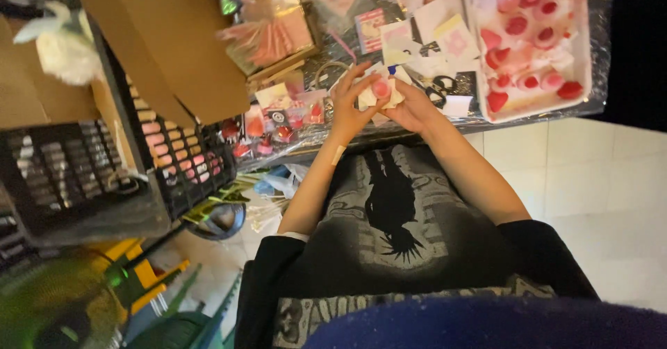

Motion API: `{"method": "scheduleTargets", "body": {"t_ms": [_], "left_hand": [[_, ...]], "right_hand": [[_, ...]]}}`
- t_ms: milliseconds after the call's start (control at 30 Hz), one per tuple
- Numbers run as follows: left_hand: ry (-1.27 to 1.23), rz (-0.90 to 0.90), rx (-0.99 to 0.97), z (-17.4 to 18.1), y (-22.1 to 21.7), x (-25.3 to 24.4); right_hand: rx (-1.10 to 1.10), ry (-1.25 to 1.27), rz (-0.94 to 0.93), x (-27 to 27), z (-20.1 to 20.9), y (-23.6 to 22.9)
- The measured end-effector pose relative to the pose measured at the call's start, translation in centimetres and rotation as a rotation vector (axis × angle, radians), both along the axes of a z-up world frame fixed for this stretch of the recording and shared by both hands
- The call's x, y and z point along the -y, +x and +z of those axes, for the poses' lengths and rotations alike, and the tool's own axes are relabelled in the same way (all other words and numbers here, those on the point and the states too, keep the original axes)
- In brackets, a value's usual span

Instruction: The person assembles small decorative packages by hand, placing items onto cardstock backings and securing them.

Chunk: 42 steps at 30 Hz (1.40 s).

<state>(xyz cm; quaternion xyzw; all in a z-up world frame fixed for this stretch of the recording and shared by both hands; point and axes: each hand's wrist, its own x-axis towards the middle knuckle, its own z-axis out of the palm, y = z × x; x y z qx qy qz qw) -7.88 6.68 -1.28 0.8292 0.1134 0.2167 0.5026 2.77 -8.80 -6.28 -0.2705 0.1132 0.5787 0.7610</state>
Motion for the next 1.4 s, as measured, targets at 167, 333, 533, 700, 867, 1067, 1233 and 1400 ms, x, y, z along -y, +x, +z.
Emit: {"method": "scheduleTargets", "body": {"t_ms": [167, 333, 533, 700, 867, 1067, 1233, 1400], "left_hand": [[0.084, 0.024, -0.222, 1.1, -2.8, -0.8], [0.092, 0.02, -0.213, 1.4, -4.3, -0.8], [-0.076, 0.143, -0.159, 1.4, -5.1, -1.3], [0.038, 0.24, -0.063, 0.3, -5.4, -0.7], [0.096, 0.308, -0.239, -1.2, -6.6, -1.7], [0.172, 0.261, -0.154, -3.0, -7.1, -2.6], [-0.324, 0.209, -0.234, -1.8, -6.3, -2.2], [-0.092, 0.229, -0.33, 0.1, -5.5, -1.3]], "right_hand": [[-0.136, -0.02, 0.01, -2.3, -1.9, -1.7], [-0.206, -0.084, -0.002, -3.8, -2.1, -2.4], [-0.187, -0.075, 0.025, -5.4, -1.6, -2.9], [0.032, -0.222, 0.098, -6.0, -2.3, -3.2], [-0.081, -0.274, 0.186, -6.9, -3.0, -2.4], [0.027, -0.276, 0.37, -5.3, -3.9, -2.4], [-0.056, -0.259, 0.366, -4.2, -6.6, -2.6], [0.031, -0.374, 0.315, -3.9, -8.6, -1.8]]}}
